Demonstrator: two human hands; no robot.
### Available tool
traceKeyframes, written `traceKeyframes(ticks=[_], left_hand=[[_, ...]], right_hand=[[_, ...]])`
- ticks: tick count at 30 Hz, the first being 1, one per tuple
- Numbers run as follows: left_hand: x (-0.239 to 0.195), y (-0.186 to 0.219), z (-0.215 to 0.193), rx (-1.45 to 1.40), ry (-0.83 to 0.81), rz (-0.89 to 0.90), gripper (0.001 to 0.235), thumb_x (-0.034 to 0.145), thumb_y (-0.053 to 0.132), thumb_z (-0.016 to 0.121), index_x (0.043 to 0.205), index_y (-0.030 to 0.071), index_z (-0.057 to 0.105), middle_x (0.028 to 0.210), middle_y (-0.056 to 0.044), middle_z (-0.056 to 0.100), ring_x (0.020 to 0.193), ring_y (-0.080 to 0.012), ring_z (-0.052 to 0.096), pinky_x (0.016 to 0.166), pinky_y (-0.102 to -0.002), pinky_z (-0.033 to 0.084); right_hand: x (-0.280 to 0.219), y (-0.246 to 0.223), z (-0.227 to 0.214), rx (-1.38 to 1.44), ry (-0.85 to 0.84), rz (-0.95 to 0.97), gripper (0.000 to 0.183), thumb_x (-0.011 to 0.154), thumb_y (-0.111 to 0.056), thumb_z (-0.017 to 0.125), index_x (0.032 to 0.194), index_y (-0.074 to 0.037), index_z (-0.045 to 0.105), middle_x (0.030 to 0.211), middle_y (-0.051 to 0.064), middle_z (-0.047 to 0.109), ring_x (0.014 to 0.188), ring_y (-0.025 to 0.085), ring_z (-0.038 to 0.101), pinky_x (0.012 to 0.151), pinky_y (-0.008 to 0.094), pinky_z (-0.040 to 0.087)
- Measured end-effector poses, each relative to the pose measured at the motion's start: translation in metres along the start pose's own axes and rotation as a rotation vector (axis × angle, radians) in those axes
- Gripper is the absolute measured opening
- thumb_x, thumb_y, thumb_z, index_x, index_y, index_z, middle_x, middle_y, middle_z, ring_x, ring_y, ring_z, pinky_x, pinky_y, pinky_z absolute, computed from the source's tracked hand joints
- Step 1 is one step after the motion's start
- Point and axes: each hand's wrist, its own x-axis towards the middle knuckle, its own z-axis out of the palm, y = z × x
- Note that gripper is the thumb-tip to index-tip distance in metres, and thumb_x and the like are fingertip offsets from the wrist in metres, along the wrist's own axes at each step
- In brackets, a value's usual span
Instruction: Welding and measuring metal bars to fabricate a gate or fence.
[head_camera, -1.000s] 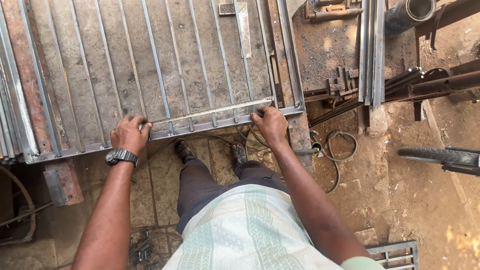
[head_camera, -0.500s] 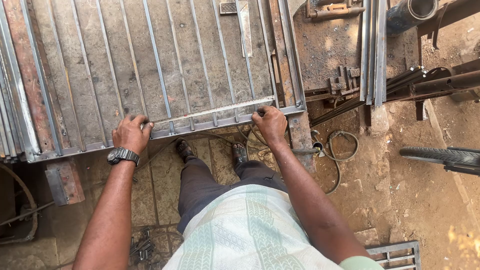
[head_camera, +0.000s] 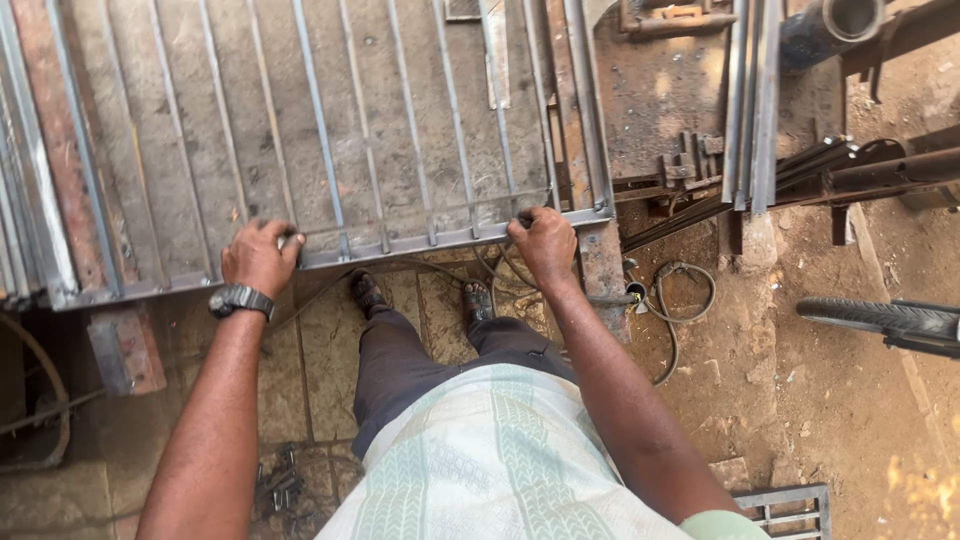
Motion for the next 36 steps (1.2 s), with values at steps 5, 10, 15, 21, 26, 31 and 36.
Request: traceKeyframes(ticks=[5, 10, 15, 21, 26, 31, 36], left_hand=[[-0.018, -0.025, -0.02, -0.124, 0.035, -0.077, 0.026, 0.095, 0.046, 0.074, 0.112, 0.028, 0.078, 0.121, -0.007, 0.07, 0.109, -0.0314, 0.067, 0.088, -0.048, 0.054], [-0.023, -0.061, -0.018, -0.08, 0.001, -0.109, 0.024, 0.095, 0.045, 0.074, 0.111, 0.028, 0.077, 0.12, -0.007, 0.07, 0.108, -0.0301, 0.067, 0.088, -0.048, 0.054], [-0.024, -0.066, -0.01, -0.049, -0.025, -0.103, 0.022, 0.095, 0.045, 0.072, 0.108, 0.029, 0.078, 0.122, -0.005, 0.07, 0.11, -0.028, 0.066, 0.091, -0.048, 0.053], [-0.02, -0.059, -0.012, -0.021, -0.038, -0.083, 0.025, 0.097, 0.046, 0.071, 0.111, 0.027, 0.077, 0.12, -0.006, 0.07, 0.113, -0.028, 0.064, 0.095, -0.048, 0.052], [-0.014, -0.057, -0.01, 0.002, -0.061, -0.072, 0.027, 0.097, 0.048, 0.069, 0.113, 0.028, 0.077, 0.121, -0.006, 0.069, 0.117, -0.028, 0.063, 0.1, -0.051, 0.048], [-0.011, -0.058, -0.011, -0.005, -0.064, -0.067, 0.028, 0.097, 0.048, 0.068, 0.115, 0.028, 0.076, 0.124, -0.006, 0.068, 0.119, -0.0282, 0.061, 0.101, -0.051, 0.047], [-0.009, -0.056, -0.012, -0.016, -0.054, -0.06, 0.028, 0.097, 0.048, 0.068, 0.115, 0.028, 0.076, 0.125, -0.006, 0.068, 0.12, -0.0281, 0.061, 0.101, -0.05, 0.048]], right_hand=[[-0.002, -0.017, -0.02, -0.005, -0.001, -0.031, 0.031, 0.083, -0.029, 0.087, 0.1, -0.003, 0.08, 0.092, 0.016, 0.077, 0.078, 0.026, 0.075, 0.074, 0.041, 0.061], [0.002, -0.011, -0.016, -0.003, -0.027, -0.008, 0.031, 0.084, -0.029, 0.086, 0.102, -0.004, 0.08, 0.09, 0.017, 0.077, 0.075, 0.025, 0.075, 0.071, 0.04, 0.062], [0.005, -0.007, -0.013, 0.013, -0.1, 0.066, 0.03, 0.086, -0.03, 0.083, 0.104, -0.006, 0.08, 0.087, 0.014, 0.078, 0.071, 0.021, 0.076, 0.067, 0.037, 0.062], [0.005, -0.004, -0.012, -0.012, -0.089, 0.026, 0.032, 0.086, -0.031, 0.084, 0.104, -0.005, 0.08, 0.085, 0.015, 0.078, 0.071, 0.023, 0.076, 0.067, 0.038, 0.061], [0.005, -0.004, -0.012, 0.014, -0.077, 0.026, 0.032, 0.085, -0.03, 0.084, 0.103, -0.005, 0.08, 0.087, 0.016, 0.078, 0.074, 0.024, 0.076, 0.069, 0.039, 0.061], [0.005, -0.005, -0.014, 0.008, -0.083, 0.027, 0.033, 0.085, -0.031, 0.084, 0.103, -0.005, 0.08, 0.088, 0.016, 0.078, 0.076, 0.025, 0.076, 0.072, 0.039, 0.061], [0.004, -0.006, -0.015, 0.016, -0.086, 0.03, 0.033, 0.085, -0.032, 0.084, 0.104, -0.005, 0.08, 0.088, 0.016, 0.078, 0.076, 0.025, 0.076, 0.072, 0.039, 0.061]])
